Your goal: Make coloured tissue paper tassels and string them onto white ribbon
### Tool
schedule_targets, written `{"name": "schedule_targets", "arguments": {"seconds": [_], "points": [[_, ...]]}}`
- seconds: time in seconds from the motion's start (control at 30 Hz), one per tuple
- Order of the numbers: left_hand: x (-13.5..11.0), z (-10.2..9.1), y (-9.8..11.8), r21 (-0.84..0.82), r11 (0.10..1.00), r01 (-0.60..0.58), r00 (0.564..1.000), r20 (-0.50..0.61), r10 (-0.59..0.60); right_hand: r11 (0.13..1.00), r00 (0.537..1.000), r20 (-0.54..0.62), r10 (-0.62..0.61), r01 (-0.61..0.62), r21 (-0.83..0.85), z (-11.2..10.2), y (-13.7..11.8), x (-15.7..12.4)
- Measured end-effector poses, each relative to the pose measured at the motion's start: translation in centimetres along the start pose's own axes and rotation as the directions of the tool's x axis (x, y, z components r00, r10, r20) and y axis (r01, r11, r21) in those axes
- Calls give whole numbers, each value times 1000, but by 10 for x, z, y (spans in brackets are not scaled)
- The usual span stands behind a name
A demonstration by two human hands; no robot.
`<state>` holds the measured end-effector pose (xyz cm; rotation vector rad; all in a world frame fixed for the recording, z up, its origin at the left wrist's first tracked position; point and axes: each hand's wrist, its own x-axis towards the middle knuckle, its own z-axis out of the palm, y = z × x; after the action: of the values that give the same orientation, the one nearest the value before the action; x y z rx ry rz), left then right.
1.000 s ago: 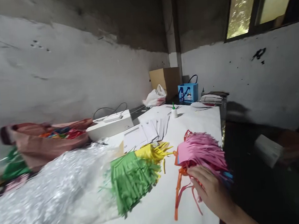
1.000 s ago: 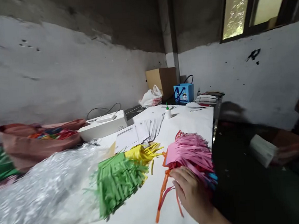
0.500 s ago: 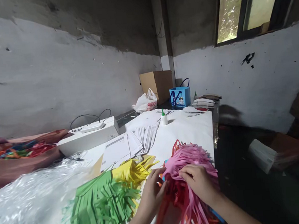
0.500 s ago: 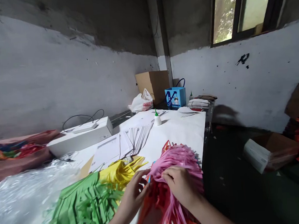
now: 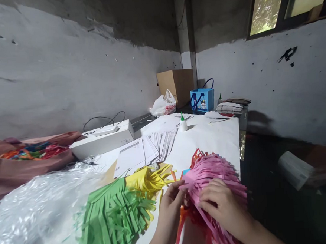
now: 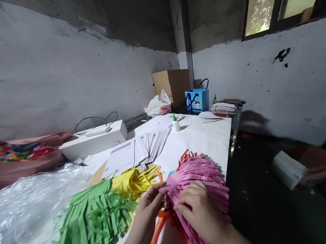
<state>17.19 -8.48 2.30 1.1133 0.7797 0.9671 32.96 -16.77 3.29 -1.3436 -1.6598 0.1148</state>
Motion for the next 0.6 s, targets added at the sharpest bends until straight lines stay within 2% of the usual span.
{"name": "schedule_targets", "arguments": {"seconds": [0.13,0.27,0.33,0.5,0.6], "points": [[2,0,1,-20,1000,1,1000,13,-1,975,995,3,-97,95,-202,-5,-1,2],[2,-2,-3,-45,999,-12,1000,3,12,939,972,99,-215,234,-251,5,-3,10],[2,-3,-6,-55,998,-19,1000,-6,19,923,960,111,-256,277,-267,10,-2,14],[3,-10,-10,-75,997,-29,999,-20,28,943,973,45,-226,230,-241,12,4,19],[3,-13,-11,-77,997,-30,1000,-8,30,967,984,48,-173,179,-179,11,8,19]]}}
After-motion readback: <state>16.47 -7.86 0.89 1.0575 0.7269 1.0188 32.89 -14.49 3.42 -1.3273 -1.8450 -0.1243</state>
